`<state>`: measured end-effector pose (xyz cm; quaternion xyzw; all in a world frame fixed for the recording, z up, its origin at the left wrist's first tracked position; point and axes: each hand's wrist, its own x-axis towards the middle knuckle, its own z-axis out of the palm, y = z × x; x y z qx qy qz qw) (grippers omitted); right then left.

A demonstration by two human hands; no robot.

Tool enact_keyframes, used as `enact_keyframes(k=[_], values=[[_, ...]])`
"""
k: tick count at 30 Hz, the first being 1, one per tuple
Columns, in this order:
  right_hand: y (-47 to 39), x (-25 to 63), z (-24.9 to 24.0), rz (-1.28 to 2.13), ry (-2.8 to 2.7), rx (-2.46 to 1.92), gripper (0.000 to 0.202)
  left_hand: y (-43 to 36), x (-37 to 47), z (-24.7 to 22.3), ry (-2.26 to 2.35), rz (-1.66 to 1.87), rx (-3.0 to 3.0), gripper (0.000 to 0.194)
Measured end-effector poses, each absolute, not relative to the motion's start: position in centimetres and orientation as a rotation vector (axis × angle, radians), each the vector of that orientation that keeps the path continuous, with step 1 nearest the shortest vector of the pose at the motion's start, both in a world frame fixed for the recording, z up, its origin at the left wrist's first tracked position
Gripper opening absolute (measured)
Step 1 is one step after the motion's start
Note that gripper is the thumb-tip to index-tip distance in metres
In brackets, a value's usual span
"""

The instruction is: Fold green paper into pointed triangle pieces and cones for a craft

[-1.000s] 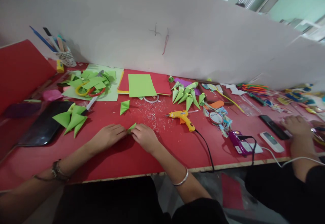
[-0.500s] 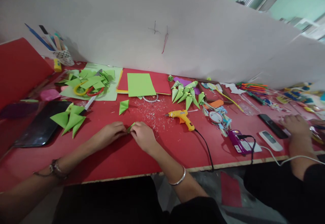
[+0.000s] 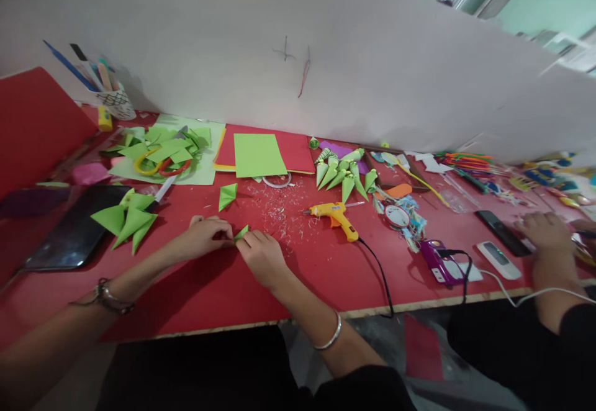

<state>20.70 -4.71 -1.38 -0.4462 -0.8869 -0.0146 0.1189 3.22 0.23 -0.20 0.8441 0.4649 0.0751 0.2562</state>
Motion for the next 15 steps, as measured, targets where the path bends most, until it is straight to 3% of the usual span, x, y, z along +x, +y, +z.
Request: enact_keyframes(k=[6, 15], values=[[-4.81, 21.23, -1.58, -0.084, -2.655, -1.188, 0.023, 0.45, 3.25, -0.02, 1.277, 0.171, 2.269, 0.014], [-4.07, 20.95, -1.93, 0.256, -2.5, -1.25, 0.016, 0.08, 3.15, -0.1, 1.284, 0.222, 2.271, 0.016]])
